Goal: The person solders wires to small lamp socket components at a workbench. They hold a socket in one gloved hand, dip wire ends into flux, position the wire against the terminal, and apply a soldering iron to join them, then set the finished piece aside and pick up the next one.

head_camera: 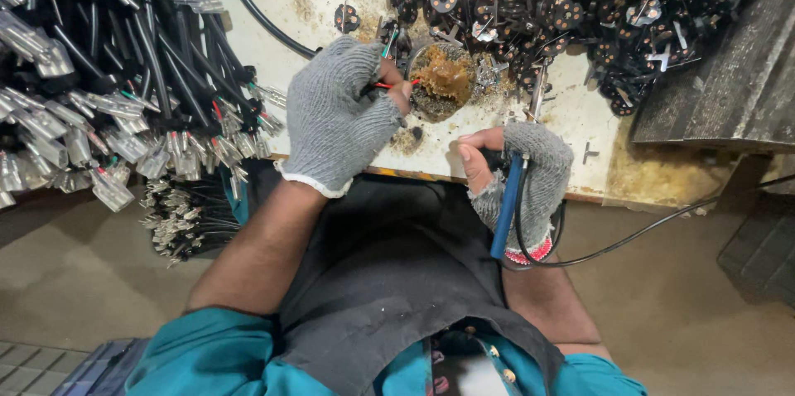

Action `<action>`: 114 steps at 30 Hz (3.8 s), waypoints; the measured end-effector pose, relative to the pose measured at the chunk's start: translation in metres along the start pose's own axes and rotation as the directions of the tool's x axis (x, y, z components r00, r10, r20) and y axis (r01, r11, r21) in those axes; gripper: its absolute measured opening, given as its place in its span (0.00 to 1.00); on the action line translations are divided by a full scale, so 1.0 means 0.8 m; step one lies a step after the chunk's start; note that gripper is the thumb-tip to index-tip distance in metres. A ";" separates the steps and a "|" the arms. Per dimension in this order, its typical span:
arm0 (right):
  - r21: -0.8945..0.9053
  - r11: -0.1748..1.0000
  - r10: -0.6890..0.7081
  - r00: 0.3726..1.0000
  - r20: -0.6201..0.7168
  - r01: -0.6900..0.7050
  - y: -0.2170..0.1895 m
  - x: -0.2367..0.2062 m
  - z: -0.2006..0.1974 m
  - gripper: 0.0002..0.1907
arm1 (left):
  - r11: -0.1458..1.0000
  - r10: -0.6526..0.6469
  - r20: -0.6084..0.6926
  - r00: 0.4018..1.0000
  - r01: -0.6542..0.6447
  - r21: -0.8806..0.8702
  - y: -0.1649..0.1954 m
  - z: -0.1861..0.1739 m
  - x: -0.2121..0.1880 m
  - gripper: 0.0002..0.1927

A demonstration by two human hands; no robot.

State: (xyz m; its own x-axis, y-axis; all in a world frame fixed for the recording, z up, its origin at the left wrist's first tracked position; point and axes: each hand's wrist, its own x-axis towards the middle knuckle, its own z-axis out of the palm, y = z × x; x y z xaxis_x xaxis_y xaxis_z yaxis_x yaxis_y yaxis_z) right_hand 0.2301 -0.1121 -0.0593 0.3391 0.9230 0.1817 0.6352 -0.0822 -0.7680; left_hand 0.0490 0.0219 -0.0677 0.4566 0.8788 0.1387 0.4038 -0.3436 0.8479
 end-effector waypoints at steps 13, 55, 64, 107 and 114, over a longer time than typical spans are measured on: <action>-0.015 0.998 -0.054 0.997 -0.049 0.053 0.004 -0.008 0.006 0.06 | 1.000 0.011 -0.036 0.999 -0.010 0.012 0.005 0.002 -0.003 0.08; 0.004 0.998 -0.063 0.998 -0.026 0.063 0.005 -0.014 0.000 0.07 | 0.987 0.139 -0.080 0.987 -0.131 0.096 0.019 -0.008 -0.010 0.07; 0.264 0.962 0.044 0.995 0.087 -0.066 -0.001 -0.041 0.002 0.21 | 0.865 0.025 0.528 0.849 0.246 -0.437 0.024 -0.027 -0.071 0.11; -0.101 0.973 -0.179 0.956 0.232 0.206 -0.004 0.010 -0.007 0.18 | 0.979 0.196 0.328 0.924 -0.206 -0.005 0.009 0.004 -0.034 0.09; -0.164 0.967 -0.150 0.959 0.239 0.192 0.006 0.005 -0.003 0.20 | 0.978 0.167 0.307 0.937 -0.197 0.069 0.005 0.014 -0.037 0.08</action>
State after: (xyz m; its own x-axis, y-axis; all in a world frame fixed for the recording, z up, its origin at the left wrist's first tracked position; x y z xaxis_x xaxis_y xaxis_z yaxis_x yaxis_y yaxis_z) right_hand 0.2363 -0.1094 -0.0611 0.0642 0.9876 0.1430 0.7938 0.0362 -0.6071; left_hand 0.0463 -0.0094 -0.0741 0.7385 0.6643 0.1150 0.3594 -0.5322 0.7666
